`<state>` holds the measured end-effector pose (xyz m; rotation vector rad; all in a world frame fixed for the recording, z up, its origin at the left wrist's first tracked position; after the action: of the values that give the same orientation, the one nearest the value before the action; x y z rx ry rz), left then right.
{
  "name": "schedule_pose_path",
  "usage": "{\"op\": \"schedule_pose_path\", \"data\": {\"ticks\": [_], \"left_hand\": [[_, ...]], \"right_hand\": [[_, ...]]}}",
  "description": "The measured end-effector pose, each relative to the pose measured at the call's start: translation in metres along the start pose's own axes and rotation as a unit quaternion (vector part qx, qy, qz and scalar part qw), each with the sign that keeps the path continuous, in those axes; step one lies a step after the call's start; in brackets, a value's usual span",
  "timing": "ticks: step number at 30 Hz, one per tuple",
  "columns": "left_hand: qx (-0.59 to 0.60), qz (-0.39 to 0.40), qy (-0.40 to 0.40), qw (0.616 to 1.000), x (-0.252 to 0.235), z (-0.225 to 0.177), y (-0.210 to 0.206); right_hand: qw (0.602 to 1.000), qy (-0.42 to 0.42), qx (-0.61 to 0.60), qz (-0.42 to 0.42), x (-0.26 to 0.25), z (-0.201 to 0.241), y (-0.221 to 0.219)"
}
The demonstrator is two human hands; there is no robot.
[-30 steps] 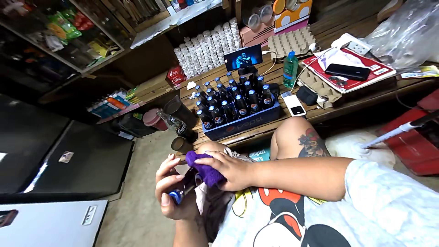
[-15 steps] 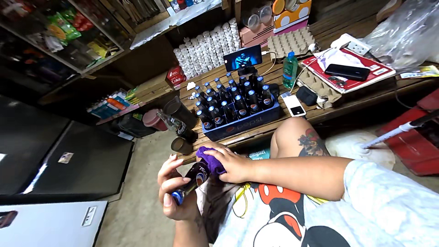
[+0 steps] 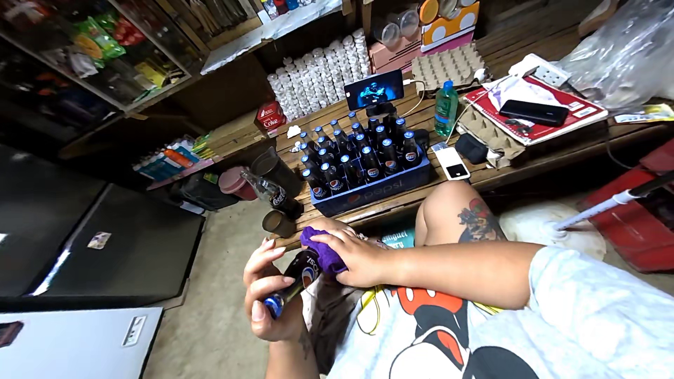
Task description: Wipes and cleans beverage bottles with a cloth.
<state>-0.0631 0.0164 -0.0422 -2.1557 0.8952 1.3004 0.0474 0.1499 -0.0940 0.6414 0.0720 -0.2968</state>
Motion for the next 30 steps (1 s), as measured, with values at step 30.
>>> {"op": "schedule_pose_path", "data": {"ticks": [30], "left_hand": [[-0.011,0.009,-0.014,1.000,0.005,-0.003,0.003]], "right_hand": [[0.991,0.106,-0.042,-0.076,-0.001,0.000,0.005]]}}
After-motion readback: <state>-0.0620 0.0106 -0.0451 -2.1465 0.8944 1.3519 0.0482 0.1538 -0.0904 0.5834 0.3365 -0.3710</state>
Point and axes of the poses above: each hand's wrist, its own x-axis away from the middle knuckle, its own y-axis out of the back of the hand, z = x × y, the point moved 4 cm from there along -x, towards the middle knuckle, and after that the axes turned 7 degrees about -z, right-handed, at the moved point
